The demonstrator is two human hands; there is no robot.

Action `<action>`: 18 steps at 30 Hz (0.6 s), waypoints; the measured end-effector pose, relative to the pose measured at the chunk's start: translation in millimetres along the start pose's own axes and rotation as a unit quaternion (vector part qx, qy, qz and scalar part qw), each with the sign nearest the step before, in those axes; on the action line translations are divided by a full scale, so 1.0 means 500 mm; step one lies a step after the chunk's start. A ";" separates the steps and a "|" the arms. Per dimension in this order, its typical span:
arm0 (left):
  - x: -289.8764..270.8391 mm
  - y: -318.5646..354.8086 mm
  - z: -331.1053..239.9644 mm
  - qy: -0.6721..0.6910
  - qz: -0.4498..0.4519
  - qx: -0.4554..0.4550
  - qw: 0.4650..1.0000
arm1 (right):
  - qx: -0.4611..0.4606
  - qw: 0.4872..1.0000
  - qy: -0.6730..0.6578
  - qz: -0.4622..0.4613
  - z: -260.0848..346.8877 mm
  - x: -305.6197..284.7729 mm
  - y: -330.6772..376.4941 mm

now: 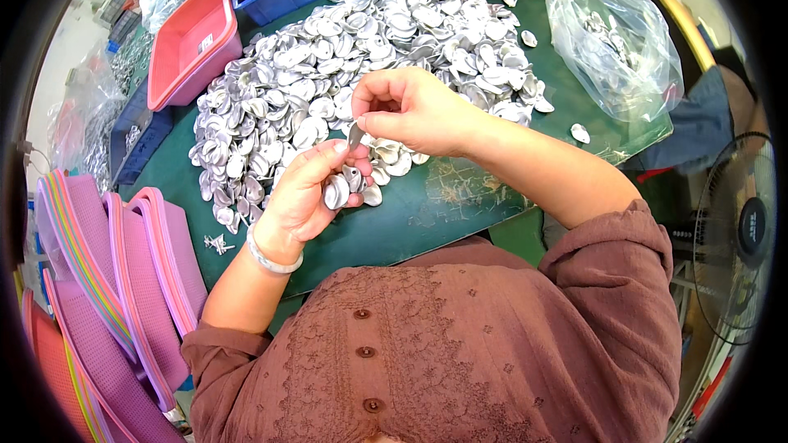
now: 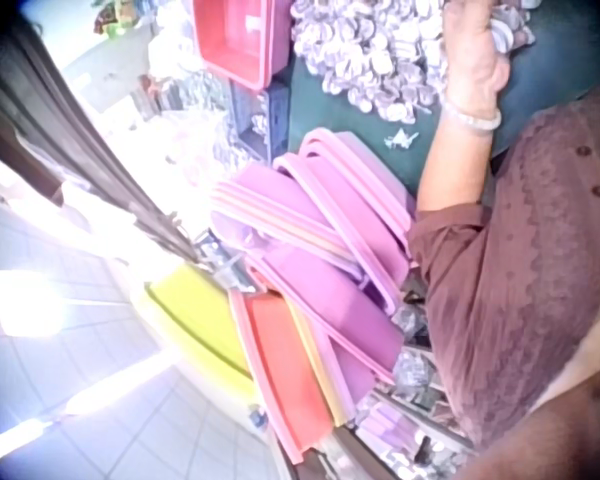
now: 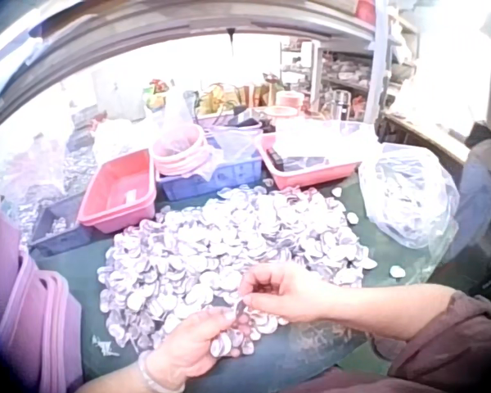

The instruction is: The person picks up metal heart-shaped components from a pile, wipes them with a cloth, and places them into a plastic bag.

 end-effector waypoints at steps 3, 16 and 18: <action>-0.001 0.000 -0.001 -0.001 -0.007 0.002 1.000 | 0.017 1.000 0.003 -0.003 -0.005 -0.003 0.002; 0.035 0.001 0.016 -0.077 -0.005 -0.013 0.997 | 0.104 0.988 -0.111 -0.030 -0.036 -0.022 0.061; 0.047 0.001 0.027 -0.121 0.009 -0.013 0.993 | 0.112 0.986 -0.120 -0.042 -0.045 -0.026 0.088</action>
Point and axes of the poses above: each hand's wrist, its own y-axis away from the middle knuckle, its own x-axis out of the palm, z = x × y, the point moved 8 cm from there along -y, towards the middle knuckle, and after that the axes turned 11 degrees about -y, right-handed, at the moved point
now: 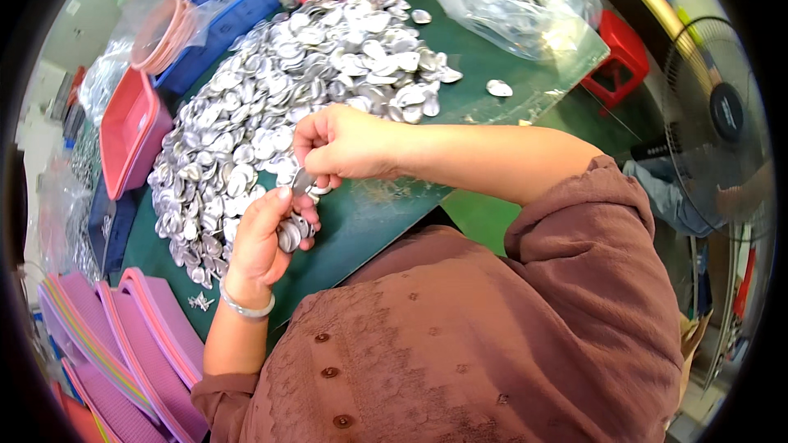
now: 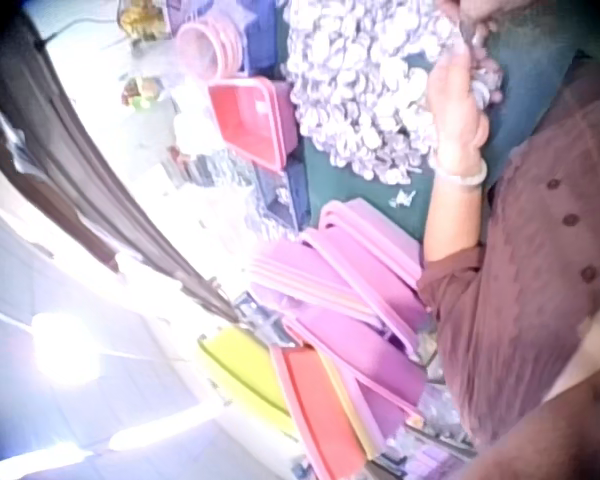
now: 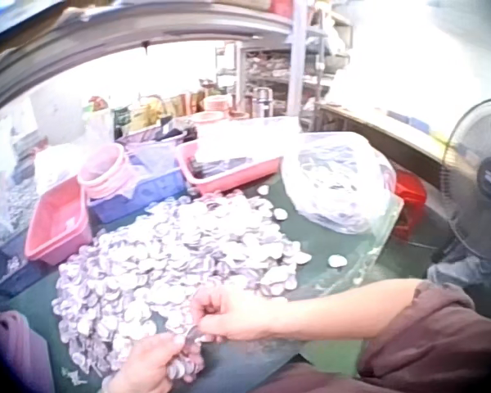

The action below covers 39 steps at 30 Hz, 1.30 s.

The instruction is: The person picks up metal heart-shaped components from a pile, wipes them with a cloth, and places them into a plastic bag.

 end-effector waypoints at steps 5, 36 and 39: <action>0.032 0.003 0.018 -0.084 0.003 -0.036 0.996 | 0.029 0.999 -0.029 -0.029 -0.042 -0.019 0.049; -0.035 0.075 -0.007 0.265 -0.007 0.086 0.960 | -0.297 0.756 0.581 0.060 0.144 0.050 0.102; -0.038 0.088 -0.012 0.280 -0.019 0.088 0.956 | -0.298 0.767 0.545 0.161 0.113 0.155 0.062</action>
Point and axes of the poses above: each hand's wrist, its own y-axis away from the middle knuckle, its own x-axis out of the palm, z = x × y, the point moved 8 cm from there along -y, towards the middle knuckle, and after that the axes turned 11 degrees about -y, right-handed, at the moved point
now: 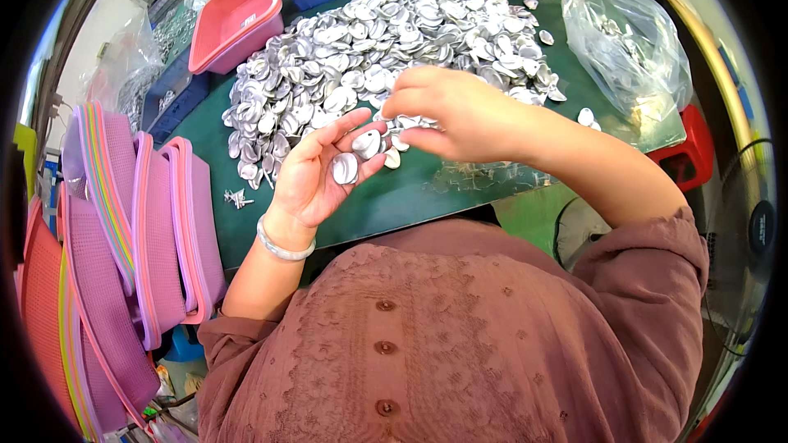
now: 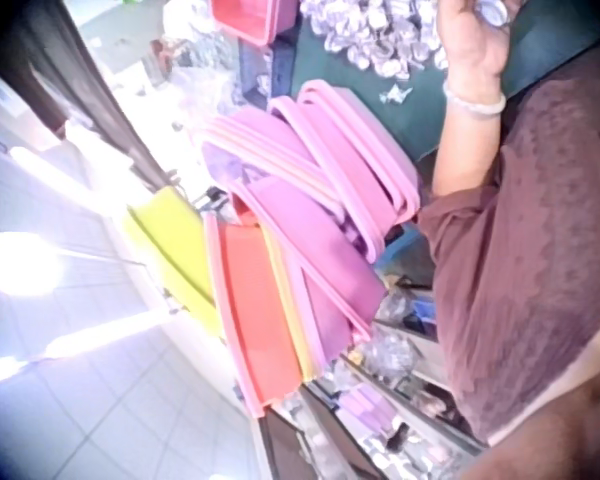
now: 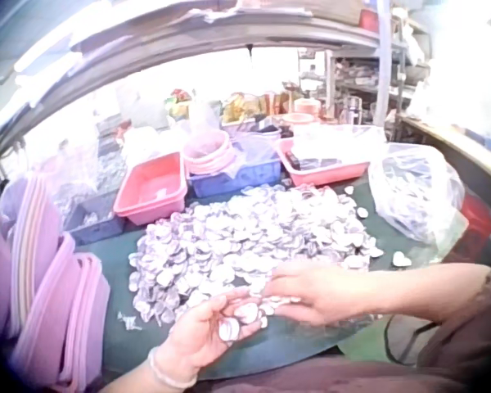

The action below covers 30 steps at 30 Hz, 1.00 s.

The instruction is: The person picks up metal heart-shaped components from a pile, wipes them with a cloth, and places them into a plastic bag.

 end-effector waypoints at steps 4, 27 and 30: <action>-0.017 0.005 -0.008 0.011 0.028 -0.004 1.000 | -0.047 0.997 -0.014 0.060 0.002 0.053 -0.053; -0.040 -0.030 -0.029 -0.027 -0.010 -0.037 0.999 | 0.030 0.965 -0.254 -0.052 -0.130 0.076 -0.078; -0.038 -0.031 -0.031 -0.049 -0.022 -0.035 0.998 | 0.038 0.952 -0.294 -0.076 -0.141 0.075 -0.076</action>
Point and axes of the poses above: each hand's wrist, its own y-axis away from the middle knuckle, its own x-axis out of the palm, z = x × y, the point moved 8 cm from there along -y, towards the middle knuckle, and after that the axes turned 11 degrees about -y, right-handed, at the moved point
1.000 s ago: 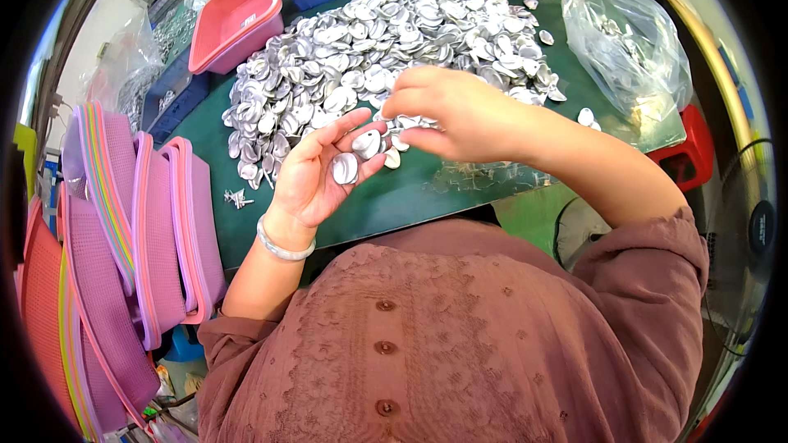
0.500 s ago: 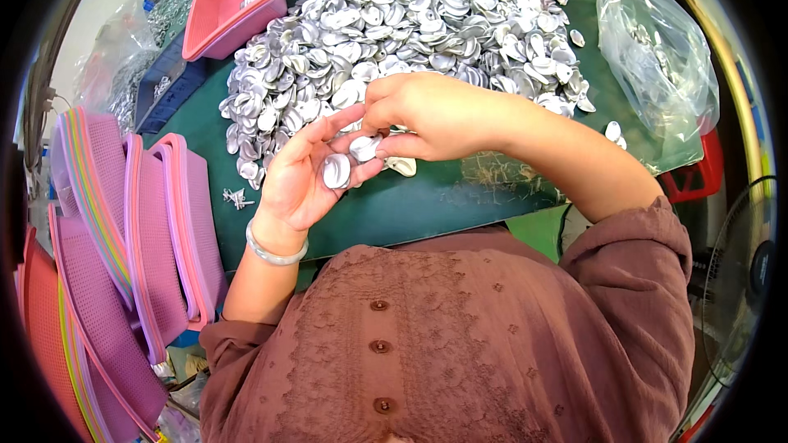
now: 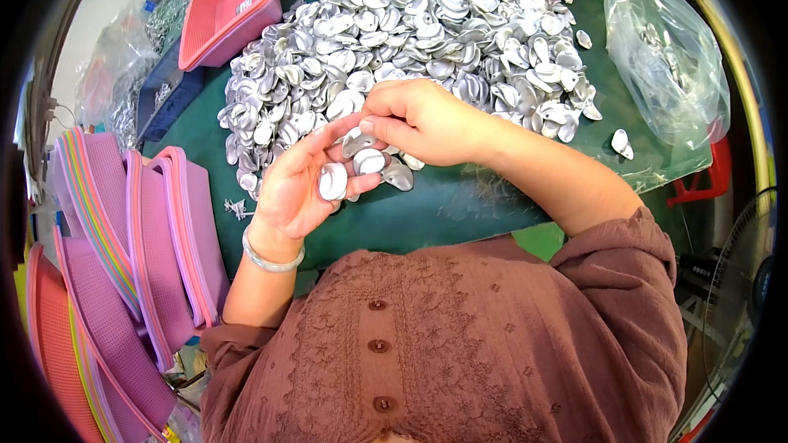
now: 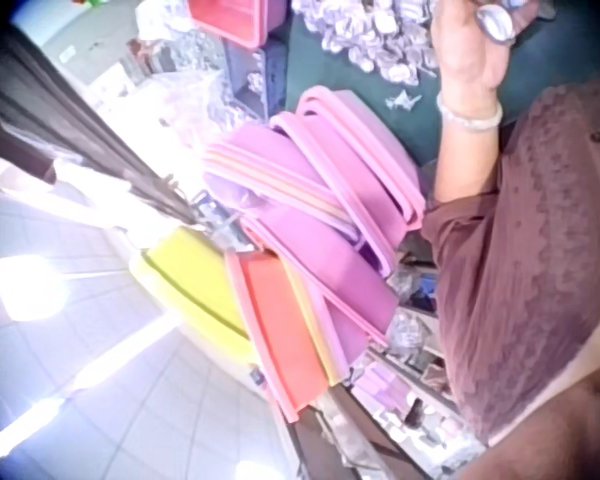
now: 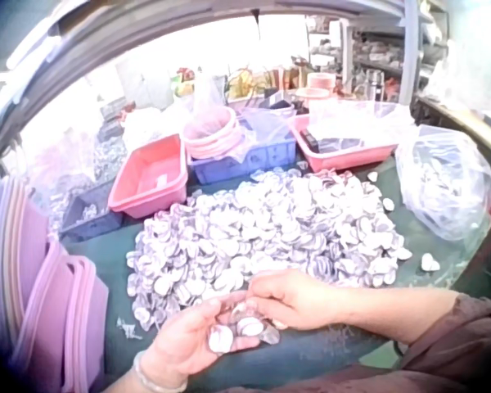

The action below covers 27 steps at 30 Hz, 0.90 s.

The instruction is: The person picks up metal heart-shaped components from a pile, wipes them with a cloth, and places them into a plastic bag.

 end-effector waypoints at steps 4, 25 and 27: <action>0.006 -0.006 0.001 -0.019 -0.001 0.007 1.000 | 0.073 0.992 -0.097 -0.029 -0.023 -0.006 0.007; 0.004 -0.022 0.005 -0.011 -0.024 0.010 1.000 | 0.124 0.980 -0.156 -0.031 -0.041 -0.012 0.028; 0.005 -0.027 0.006 0.006 0.006 0.009 1.000 | 0.049 0.993 -0.094 -0.049 -0.019 -0.024 0.025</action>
Point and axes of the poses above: each hand's wrist, its own y-axis away from the middle knuckle, its own x-axis out of the palm, z = x × y, the point moved 8 cm from there along -y, towards the middle knuckle, and after that the axes turned 11 degrees about -y, right-handed, at the moved point
